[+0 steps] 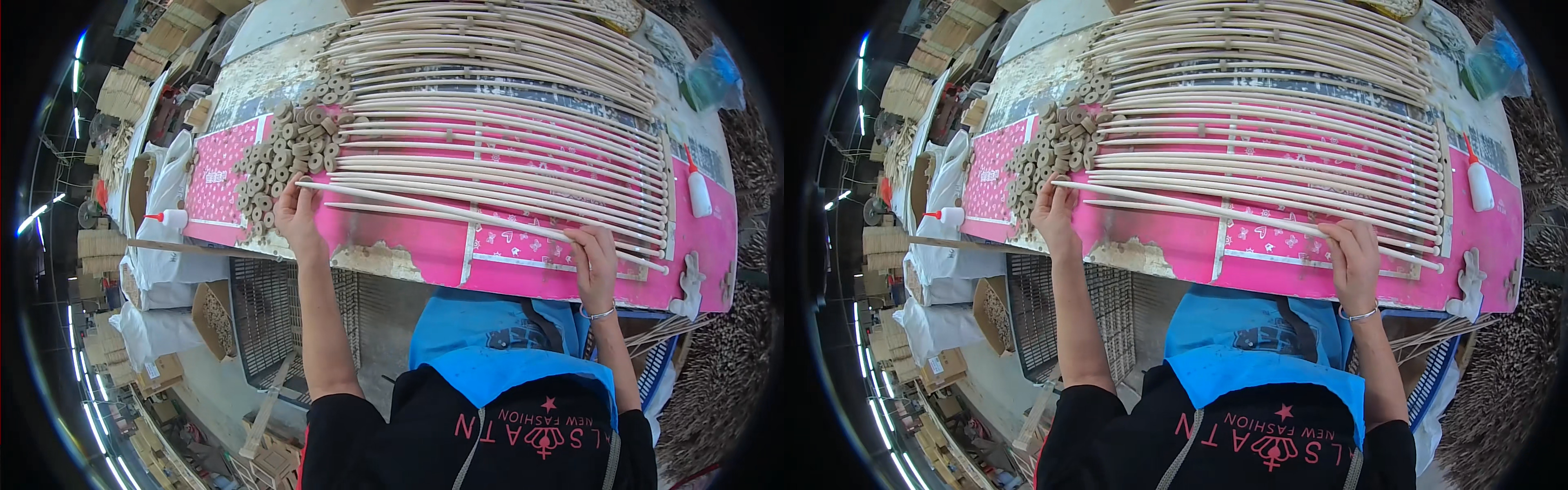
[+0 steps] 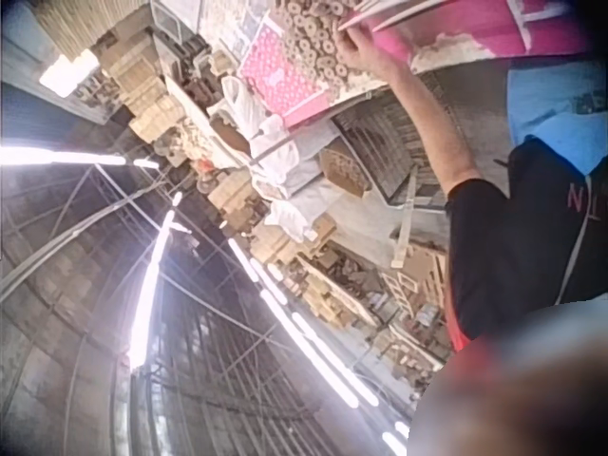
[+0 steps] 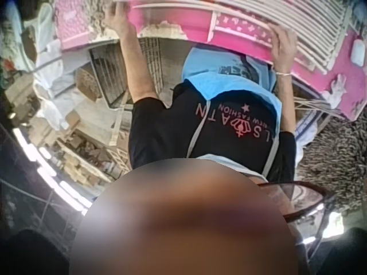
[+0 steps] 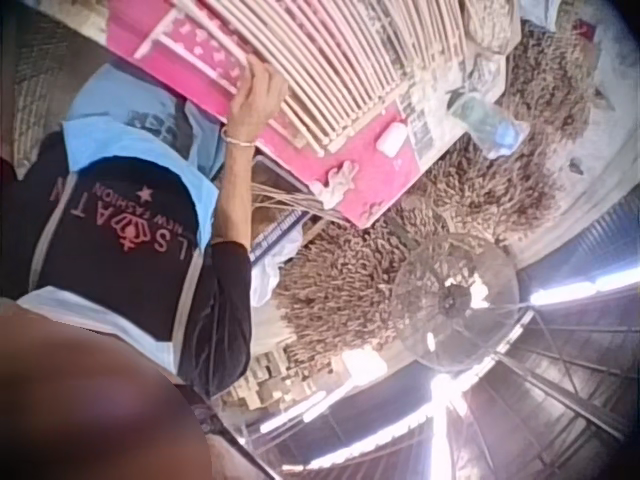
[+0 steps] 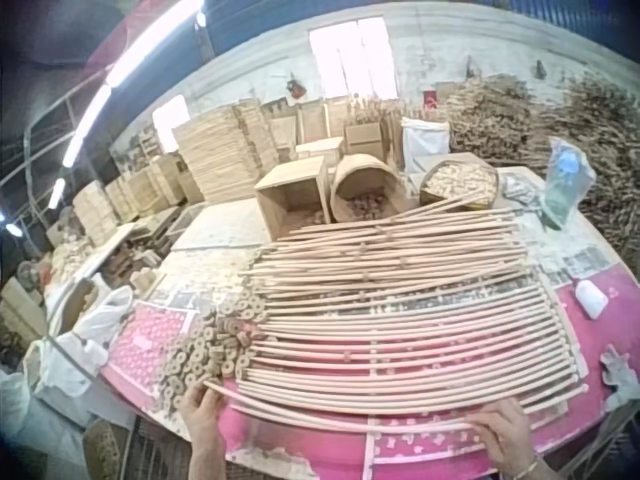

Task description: The person is assembling wooden structures by gluing and joining wooden dowels and rings together at a workbench.

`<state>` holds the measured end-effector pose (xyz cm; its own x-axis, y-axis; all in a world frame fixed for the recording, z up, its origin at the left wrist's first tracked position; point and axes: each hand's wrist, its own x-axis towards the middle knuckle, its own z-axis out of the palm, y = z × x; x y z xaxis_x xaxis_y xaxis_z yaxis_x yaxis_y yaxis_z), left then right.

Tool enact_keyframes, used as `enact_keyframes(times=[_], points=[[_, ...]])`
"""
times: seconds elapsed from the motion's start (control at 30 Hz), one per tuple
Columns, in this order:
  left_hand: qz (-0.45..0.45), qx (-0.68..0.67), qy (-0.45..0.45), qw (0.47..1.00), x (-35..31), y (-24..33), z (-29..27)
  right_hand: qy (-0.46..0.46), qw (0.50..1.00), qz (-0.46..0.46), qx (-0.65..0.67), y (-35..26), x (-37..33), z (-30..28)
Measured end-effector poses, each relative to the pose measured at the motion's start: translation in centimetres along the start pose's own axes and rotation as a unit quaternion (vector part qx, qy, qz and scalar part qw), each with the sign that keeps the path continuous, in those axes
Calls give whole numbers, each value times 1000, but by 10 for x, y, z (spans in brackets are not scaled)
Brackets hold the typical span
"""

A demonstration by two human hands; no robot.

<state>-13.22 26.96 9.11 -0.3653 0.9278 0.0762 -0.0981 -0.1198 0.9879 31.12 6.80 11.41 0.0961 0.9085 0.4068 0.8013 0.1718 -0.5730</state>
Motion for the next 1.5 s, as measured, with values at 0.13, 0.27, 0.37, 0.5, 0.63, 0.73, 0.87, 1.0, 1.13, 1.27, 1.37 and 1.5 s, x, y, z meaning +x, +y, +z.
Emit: enact_keyframes(times=[0.13,0.27,0.37,0.5,0.63,0.73,0.87,1.0,1.13,1.27,1.37,1.5], points=[[-30,-53,8,998,-1,-1,0,1,1000,1,4,3,-3,-1],[-48,-59,26,997,3,-1,-6,10,1000,1,-7,4,-1,-2],[-37,-68,26,997,4,0,-8,10,1000,-13,-11,4,0,-3],[11,-35,5,999,4,-2,-9,10,1000,-8,-12,3,-1,-5],[3,-44,32,999,4,-5,-10,8,1000,-1,0,2,-4,-4],[3,-50,15,999,4,-6,-7,10,1000,4,1,3,-6,-3],[-10,-47,28,998,3,-4,-2,1,1000,4,-5,5,-4,-4],[-5,-70,18,997,1,-2,1,7,1000,-3,-16,6,-1,-7],[13,-34,11,999,-3,-3,2,17,1000,-14,-22,5,1,-8],[65,59,0,996,-10,1,8,24,1000,-10,-18,3,4,-11],[89,98,-25,991,-23,3,21,35,999,-31,-21,-1,8,-8],[75,77,-54,993,-46,3,36,35,999,-27,-16,-2,13,-9]])
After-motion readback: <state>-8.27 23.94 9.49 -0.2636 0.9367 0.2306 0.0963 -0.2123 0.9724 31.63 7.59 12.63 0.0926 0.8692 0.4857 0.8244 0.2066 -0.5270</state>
